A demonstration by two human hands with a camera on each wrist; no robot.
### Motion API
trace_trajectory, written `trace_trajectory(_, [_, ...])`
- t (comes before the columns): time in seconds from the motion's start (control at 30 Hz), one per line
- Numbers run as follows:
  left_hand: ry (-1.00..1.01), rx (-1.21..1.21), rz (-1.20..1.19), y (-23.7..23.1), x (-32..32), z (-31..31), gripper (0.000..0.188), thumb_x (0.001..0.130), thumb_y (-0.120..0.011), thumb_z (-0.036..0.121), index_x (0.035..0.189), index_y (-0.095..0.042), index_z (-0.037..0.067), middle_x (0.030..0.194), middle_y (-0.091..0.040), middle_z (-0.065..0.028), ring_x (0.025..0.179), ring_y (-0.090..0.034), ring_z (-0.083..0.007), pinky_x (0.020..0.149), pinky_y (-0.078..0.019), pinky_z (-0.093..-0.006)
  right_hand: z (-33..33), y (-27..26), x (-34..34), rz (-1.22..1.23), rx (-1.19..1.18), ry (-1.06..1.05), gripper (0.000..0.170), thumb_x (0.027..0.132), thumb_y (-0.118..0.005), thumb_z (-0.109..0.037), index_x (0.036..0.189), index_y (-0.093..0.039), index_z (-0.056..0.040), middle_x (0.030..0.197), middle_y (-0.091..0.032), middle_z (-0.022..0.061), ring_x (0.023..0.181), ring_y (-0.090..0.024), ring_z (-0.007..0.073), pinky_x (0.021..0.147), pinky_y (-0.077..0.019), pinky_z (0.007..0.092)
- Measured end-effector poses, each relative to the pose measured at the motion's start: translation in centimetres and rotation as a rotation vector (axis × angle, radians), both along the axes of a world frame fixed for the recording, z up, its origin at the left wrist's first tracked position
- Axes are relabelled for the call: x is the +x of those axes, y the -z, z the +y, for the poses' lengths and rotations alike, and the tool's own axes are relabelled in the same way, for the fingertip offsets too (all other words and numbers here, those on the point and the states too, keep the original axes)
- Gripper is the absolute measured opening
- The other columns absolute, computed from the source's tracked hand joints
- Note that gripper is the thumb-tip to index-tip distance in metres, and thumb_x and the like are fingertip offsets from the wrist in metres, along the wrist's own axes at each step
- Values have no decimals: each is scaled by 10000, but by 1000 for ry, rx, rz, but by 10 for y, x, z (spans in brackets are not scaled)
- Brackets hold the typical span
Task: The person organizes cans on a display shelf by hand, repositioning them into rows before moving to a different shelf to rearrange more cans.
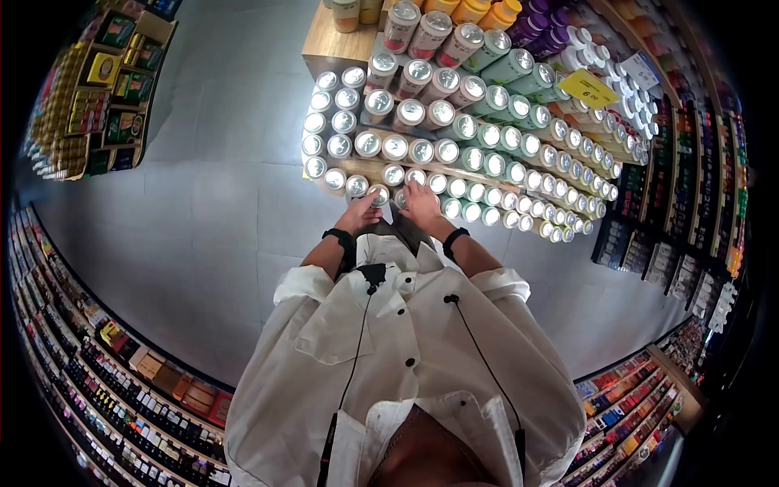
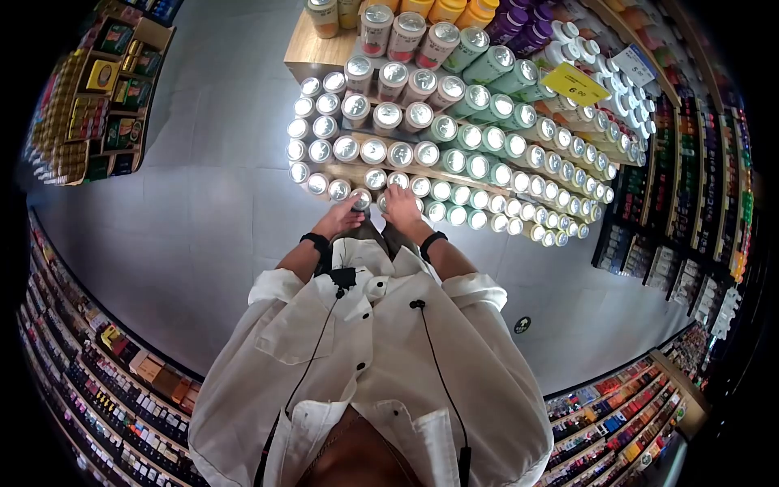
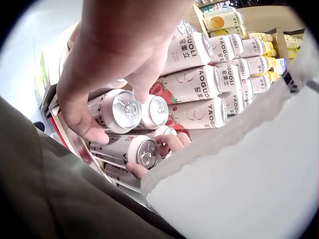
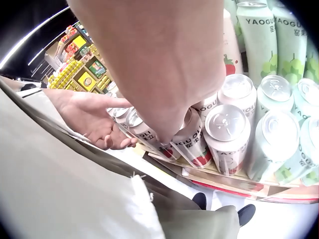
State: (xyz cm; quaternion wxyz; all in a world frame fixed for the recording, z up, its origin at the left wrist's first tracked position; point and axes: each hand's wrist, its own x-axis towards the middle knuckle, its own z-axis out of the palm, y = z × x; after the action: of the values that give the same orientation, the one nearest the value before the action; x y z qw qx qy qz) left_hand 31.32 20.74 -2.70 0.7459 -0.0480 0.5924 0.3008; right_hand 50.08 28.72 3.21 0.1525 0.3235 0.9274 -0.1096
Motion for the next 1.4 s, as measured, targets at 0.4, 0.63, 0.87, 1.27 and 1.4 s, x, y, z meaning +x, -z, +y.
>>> trace_trajectory(0.4, [-153,-19,10,20,22,12,446,827,-615,513,905,-590,76,718,-606,-71,571,-597,-186,468,-463,-311,-3,18,-10,21,156,-108,404,713,-650,-203,1056,-569,-6,1109,-496,130,1056,-486,244,866,-395,337])
trace_trajectory(0.63, [-116,-55,83,21,23,14,443,837,-608,506,967,-579,84,730,-607,-75,559,-598,-195,456,-451,-324,-7,36,-14,59,114,-75,504,684,-679,-213,1110,-544,21,1140,-489,143,1070,-494,247,909,-393,342])
trace_trajectory(0.87, [-62,-95,160,20,24,17,493,834,-603,536,936,-592,53,727,-622,-87,557,-610,-201,469,-466,-333,-4,23,-12,15,78,-52,553,683,-708,-240,1133,-519,20,1159,-476,143,1076,-489,247,905,-387,343])
trace_trajectory(1.27, [-49,-105,183,13,25,18,530,830,-610,553,943,-591,35,707,-621,-99,519,-610,-189,444,-454,-305,-9,18,-12,51,126,-64,397,745,-616,-164,1096,-560,12,1127,-501,132,1043,-501,230,878,-396,326])
trace_trajectory(1.4, [-57,-111,191,10,26,18,527,831,-612,548,936,-592,32,713,-622,-101,508,-605,-196,440,-454,-308,-14,18,-5,94,137,1,535,728,-668,-213,1178,-486,13,1128,-485,132,1058,-492,247,881,-398,337])
